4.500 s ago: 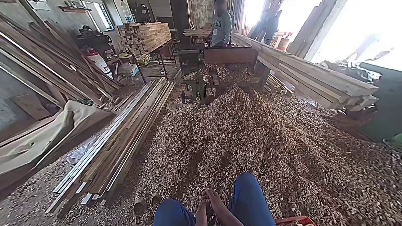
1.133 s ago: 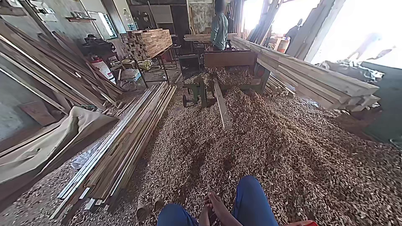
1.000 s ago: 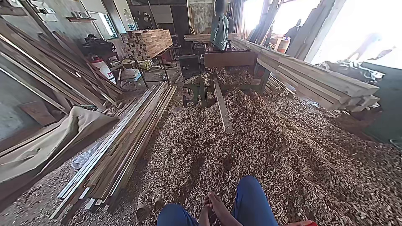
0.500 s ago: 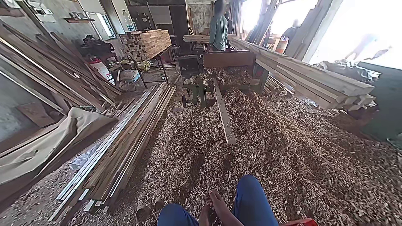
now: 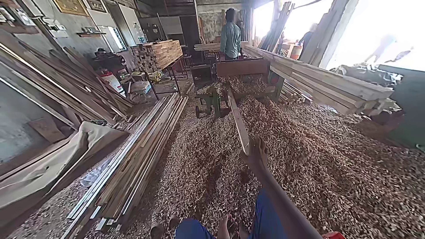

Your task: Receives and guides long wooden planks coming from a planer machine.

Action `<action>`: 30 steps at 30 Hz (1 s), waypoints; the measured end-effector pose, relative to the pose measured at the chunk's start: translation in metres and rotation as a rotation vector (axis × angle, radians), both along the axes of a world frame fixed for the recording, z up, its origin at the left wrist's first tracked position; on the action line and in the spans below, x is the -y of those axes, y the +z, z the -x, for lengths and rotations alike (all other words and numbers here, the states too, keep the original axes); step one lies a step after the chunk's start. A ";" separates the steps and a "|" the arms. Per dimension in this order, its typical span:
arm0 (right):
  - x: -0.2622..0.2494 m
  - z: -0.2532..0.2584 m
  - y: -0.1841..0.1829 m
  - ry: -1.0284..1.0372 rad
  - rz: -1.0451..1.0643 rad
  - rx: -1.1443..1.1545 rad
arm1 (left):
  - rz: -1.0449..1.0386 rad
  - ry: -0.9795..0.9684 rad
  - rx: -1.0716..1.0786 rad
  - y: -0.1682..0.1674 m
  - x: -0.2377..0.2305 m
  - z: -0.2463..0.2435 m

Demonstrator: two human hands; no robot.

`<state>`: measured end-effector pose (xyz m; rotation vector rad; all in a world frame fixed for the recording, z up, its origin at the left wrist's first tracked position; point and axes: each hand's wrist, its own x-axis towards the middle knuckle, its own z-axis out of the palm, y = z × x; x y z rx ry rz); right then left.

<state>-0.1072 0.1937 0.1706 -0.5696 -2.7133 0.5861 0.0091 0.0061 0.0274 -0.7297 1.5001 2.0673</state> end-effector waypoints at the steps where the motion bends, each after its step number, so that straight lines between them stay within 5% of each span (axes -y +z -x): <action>1: -0.009 0.006 -0.010 -0.040 0.041 0.062 | -0.026 0.001 -0.010 -0.008 0.000 0.000; 7: -0.012 -0.007 -0.035 -0.107 0.295 0.340 | -0.054 0.011 0.003 -0.016 -0.001 0.003; 30: 0.015 -0.115 -0.045 -0.061 0.289 0.341 | 0.005 -0.002 0.039 -0.022 -0.003 -0.006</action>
